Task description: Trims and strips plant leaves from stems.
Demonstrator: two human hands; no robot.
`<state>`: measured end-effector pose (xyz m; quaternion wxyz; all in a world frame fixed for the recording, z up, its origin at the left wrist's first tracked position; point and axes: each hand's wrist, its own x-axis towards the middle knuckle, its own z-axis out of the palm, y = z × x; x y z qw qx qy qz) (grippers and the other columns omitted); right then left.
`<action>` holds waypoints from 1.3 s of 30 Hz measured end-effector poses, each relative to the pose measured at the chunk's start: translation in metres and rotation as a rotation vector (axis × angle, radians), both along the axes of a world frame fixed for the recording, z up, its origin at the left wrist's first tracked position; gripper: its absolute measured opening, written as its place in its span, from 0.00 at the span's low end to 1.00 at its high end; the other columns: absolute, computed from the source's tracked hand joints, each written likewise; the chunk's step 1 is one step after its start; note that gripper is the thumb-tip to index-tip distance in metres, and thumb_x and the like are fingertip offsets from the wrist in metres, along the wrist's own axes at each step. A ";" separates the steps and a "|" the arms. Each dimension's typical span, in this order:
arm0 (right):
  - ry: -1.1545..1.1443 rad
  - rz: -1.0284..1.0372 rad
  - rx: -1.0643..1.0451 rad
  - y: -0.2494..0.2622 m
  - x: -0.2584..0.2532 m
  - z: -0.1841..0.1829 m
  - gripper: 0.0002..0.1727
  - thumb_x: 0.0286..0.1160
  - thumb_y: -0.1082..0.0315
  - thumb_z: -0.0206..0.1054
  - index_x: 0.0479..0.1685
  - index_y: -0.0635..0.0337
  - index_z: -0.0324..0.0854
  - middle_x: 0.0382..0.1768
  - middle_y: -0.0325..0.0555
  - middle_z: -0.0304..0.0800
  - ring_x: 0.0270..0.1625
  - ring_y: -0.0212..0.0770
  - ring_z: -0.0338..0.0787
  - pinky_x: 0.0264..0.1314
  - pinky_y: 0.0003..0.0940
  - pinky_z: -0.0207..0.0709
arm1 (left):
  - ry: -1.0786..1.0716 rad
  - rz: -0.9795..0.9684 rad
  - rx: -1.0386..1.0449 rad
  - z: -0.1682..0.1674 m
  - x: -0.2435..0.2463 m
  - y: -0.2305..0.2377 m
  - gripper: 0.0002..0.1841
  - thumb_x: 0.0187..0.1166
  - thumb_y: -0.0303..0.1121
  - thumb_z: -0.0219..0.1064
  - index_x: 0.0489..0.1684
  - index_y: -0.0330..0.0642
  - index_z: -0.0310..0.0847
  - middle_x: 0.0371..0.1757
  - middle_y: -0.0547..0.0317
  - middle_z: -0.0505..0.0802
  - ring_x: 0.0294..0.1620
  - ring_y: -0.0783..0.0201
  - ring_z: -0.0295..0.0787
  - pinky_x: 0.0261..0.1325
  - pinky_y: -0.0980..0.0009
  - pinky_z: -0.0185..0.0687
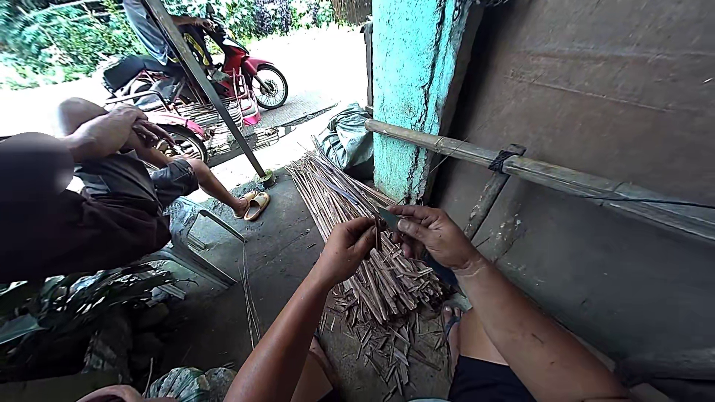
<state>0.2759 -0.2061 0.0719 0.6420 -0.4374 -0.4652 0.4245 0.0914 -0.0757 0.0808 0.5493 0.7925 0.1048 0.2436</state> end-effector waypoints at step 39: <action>0.050 -0.297 0.088 -0.024 0.037 0.038 0.19 0.90 0.70 0.51 0.72 0.64 0.78 0.33 0.45 0.93 0.19 0.31 0.84 0.21 0.25 0.82 | 0.164 -0.096 0.217 0.008 0.010 -0.005 0.18 0.92 0.36 0.51 0.57 0.36 0.87 0.25 0.67 0.85 0.20 0.77 0.75 0.27 0.78 0.75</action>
